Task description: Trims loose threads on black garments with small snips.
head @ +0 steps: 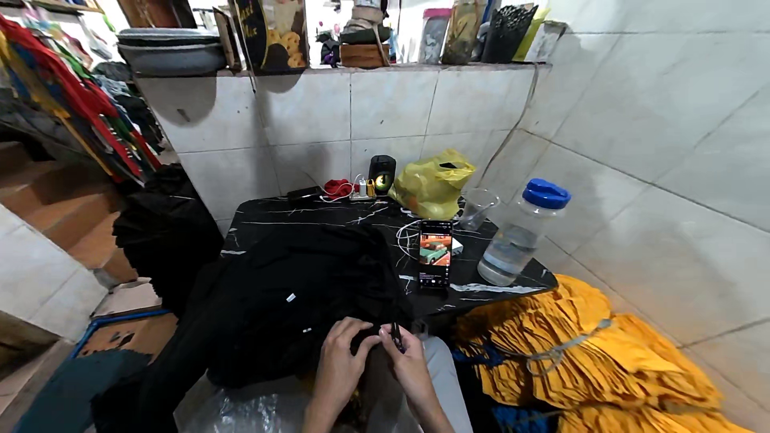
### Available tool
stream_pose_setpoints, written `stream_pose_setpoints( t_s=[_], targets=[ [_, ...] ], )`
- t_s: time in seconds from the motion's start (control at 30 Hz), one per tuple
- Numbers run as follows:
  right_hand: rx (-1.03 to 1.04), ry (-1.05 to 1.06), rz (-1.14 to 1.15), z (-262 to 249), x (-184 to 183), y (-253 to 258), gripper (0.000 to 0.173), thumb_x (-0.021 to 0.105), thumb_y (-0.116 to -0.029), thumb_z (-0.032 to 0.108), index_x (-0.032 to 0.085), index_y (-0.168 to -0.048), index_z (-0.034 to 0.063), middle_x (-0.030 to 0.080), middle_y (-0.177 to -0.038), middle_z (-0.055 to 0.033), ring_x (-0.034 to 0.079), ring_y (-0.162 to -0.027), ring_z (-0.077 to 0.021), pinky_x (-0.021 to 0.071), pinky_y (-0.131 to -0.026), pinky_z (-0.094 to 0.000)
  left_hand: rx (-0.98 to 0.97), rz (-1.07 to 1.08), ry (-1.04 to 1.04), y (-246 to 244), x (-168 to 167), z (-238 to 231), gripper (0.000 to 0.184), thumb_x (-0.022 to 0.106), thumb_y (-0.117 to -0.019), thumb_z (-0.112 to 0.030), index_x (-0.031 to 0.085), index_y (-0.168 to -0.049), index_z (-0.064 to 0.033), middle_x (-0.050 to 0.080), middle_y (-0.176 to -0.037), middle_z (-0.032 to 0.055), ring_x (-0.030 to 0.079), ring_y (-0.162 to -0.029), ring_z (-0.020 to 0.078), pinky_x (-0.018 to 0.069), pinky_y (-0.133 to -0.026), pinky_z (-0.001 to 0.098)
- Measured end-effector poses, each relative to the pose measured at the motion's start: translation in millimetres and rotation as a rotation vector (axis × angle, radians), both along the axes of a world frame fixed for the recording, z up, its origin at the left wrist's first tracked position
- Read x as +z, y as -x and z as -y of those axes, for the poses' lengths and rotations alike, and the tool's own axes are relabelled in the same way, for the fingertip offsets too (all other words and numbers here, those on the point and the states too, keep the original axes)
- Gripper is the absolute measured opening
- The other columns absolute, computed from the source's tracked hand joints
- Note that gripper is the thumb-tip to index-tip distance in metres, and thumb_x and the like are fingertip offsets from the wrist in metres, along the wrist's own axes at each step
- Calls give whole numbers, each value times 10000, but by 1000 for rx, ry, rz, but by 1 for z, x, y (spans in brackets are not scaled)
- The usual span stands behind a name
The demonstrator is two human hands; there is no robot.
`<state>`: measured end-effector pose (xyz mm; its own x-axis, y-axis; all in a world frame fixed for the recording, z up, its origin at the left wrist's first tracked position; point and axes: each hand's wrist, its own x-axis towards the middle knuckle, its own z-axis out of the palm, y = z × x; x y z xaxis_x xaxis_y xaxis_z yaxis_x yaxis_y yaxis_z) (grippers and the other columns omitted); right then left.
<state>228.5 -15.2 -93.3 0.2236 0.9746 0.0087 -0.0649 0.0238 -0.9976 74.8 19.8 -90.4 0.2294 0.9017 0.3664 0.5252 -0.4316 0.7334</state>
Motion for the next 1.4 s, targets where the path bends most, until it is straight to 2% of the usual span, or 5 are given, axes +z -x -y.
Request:
stream_pose_setpoints(
  t_s=[0.23,0.6,1.0,1.17,1.4],
  targets=[
    [-45,-36,134,-5,-5,9,295,783,-903,342,734,-983,63,697,-828,-7,647,-731,-82,544,-663,-234,129,103,-85,-2,-13,3,215,645,-984,-315,761,-918,-146,733,-886,-63,692,-871,58,576,-838,286],
    [202,19,1244,5,28,26,396,691,-856,106,695,-1246,176,693,-1121,-135,714,-747,-304,597,-641,-486,472,-550,-327,87,1,-3,580,723,-738,-72,713,-1256,-334,534,-1483,155,501,-1306,493,411,-936,674],
    [432,-213,955,-74,13,66,529,588,-1013,479,483,-1520,369,681,-1240,-123,698,-1036,-289,569,-867,-511,729,-350,-500,126,25,-7,312,742,-766,-182,772,-1077,-174,583,-1154,249,532,-1019,482,369,-864,637],
    [496,-105,933,-80,19,63,578,633,-982,503,467,-1525,396,650,-1336,-114,662,-1153,-298,534,-946,-537,353,-323,-457,99,-3,10,202,614,-946,-188,754,-992,-50,710,-914,104,701,-837,212,605,-753,336],
    [530,-43,940,-75,24,61,723,736,-920,455,394,-1557,444,614,-1400,-116,640,-1197,-319,525,-948,-568,420,-463,-249,100,-20,13,437,674,-805,-56,690,-1242,-72,629,-1242,230,653,-1064,421,541,-834,557]
  ],
)
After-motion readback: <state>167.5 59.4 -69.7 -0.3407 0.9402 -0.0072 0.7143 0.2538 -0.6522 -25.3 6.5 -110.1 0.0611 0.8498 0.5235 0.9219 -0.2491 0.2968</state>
